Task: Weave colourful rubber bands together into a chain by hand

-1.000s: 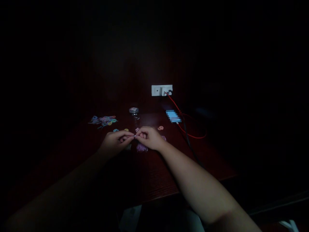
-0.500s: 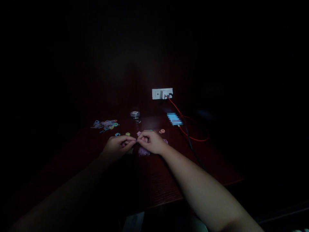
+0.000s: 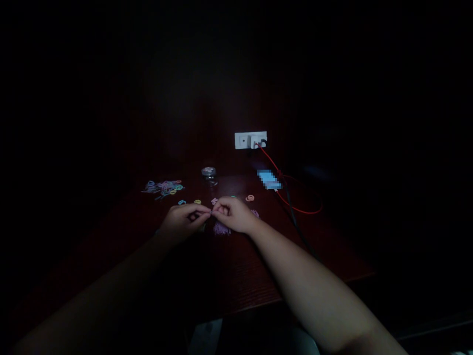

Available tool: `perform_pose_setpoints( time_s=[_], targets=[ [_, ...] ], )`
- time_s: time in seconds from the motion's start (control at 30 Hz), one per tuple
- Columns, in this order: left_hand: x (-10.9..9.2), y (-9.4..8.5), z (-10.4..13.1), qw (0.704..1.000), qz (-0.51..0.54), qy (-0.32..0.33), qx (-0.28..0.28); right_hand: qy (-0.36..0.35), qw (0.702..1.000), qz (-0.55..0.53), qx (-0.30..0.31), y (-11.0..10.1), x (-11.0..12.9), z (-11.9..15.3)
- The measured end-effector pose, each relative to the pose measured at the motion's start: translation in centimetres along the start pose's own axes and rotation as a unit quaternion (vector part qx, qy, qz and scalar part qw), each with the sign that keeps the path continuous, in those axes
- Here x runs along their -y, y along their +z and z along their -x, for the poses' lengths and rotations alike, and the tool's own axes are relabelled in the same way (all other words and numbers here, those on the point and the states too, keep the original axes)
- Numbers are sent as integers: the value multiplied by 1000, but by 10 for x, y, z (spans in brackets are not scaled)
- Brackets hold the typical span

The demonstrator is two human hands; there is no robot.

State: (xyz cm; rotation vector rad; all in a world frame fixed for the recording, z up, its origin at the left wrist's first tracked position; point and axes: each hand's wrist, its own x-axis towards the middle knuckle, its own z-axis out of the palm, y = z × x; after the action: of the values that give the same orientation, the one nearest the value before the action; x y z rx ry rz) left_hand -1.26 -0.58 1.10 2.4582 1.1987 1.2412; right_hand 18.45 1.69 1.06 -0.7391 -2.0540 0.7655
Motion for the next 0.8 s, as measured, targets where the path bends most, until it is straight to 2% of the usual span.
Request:
perform_pose_setpoints(
  time_s=[0.33, 0.8],
  targets=[
    [4, 2, 2, 999, 32, -32, 0, -9, 1000, 28, -4, -2, 3, 0],
    [4, 2, 1, 998, 59, -22, 9, -14, 999, 37, -4, -2, 3, 0]
  ],
)
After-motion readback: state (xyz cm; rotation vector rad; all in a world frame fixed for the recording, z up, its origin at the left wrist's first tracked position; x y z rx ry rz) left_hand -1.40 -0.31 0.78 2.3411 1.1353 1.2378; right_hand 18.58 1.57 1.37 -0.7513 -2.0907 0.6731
